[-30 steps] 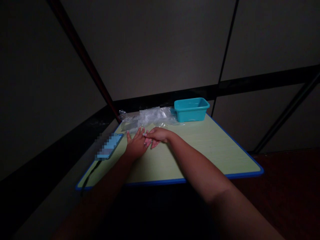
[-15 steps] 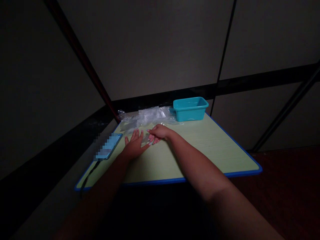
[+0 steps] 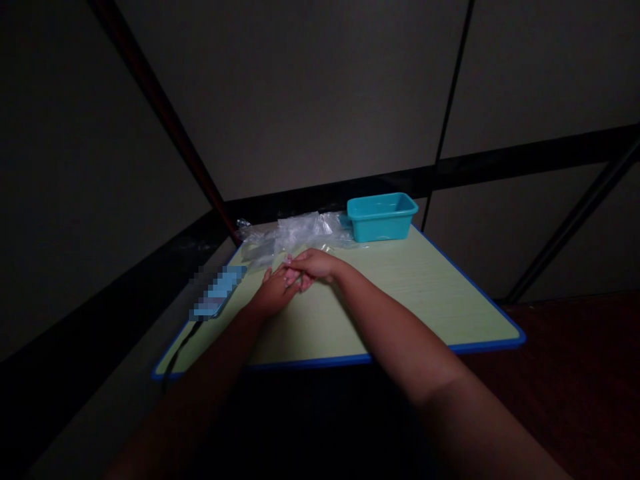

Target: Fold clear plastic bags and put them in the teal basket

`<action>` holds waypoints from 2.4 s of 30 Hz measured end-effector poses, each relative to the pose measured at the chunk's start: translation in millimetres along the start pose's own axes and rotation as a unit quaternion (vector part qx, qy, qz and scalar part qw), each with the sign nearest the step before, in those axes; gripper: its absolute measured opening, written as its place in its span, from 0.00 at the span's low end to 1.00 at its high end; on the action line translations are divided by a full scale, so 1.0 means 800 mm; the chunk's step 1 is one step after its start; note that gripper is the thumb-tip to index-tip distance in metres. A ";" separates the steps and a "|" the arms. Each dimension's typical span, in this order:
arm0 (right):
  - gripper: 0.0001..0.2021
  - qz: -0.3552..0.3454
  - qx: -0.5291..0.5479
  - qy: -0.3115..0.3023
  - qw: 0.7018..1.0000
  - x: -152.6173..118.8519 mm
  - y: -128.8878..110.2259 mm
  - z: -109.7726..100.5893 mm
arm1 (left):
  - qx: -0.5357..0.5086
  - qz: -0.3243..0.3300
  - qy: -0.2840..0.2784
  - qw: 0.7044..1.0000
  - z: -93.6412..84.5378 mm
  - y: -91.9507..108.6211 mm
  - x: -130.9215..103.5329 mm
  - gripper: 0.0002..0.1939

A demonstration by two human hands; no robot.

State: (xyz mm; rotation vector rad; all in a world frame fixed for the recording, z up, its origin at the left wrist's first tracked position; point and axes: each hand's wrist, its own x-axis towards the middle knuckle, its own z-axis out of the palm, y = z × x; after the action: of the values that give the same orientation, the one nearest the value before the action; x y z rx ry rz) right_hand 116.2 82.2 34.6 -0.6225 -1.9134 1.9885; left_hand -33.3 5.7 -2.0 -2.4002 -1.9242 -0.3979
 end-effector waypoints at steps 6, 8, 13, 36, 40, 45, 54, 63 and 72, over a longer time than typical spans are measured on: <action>0.15 -0.045 0.019 0.013 0.999 0.000 0.000 0.002 | 0.011 -0.013 -0.009 1.000 0.005 -0.007 0.005 0.23; 0.16 -0.051 0.022 0.025 0.998 0.000 0.000 0.000 | 0.011 -0.026 -0.009 1.000 0.005 -0.008 0.006 0.23; 0.17 -0.048 0.040 0.082 0.995 -0.002 -0.005 -0.004 | 0.056 -0.099 0.025 0.993 -0.002 -0.015 0.004 0.26; 0.16 0.089 0.016 0.121 0.989 0.000 0.000 -0.016 | 0.035 -0.095 0.051 0.994 -0.009 -0.002 -0.001 0.37; 0.15 0.045 0.048 0.135 0.989 0.003 0.004 -0.019 | 0.042 -0.120 0.072 0.989 -0.004 -0.008 0.000 0.36; 0.16 0.044 0.069 0.121 0.989 0.002 0.002 -0.018 | 0.034 -0.103 0.055 0.993 0.002 -0.010 0.002 0.39; 0.19 0.031 0.115 0.031 0.992 -0.004 -0.002 -0.021 | -0.001 -0.061 0.059 0.996 0.005 -0.010 0.009 0.25; 0.23 0.108 0.053 0.058 0.991 -0.003 0.001 -0.022 | -0.004 -0.037 -0.006 0.999 -0.001 -0.007 0.008 0.25; 0.20 0.043 0.062 0.105 0.992 -0.004 -0.003 -0.021 | 0.052 -0.079 0.080 0.992 -0.006 -0.015 0.005 0.29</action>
State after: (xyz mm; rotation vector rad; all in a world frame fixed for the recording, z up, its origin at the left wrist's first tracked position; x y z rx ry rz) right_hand 127.3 95.3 37.2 -0.8546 -1.6525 1.9875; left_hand -44.8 11.7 1.7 -2.0926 -2.0161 -0.4677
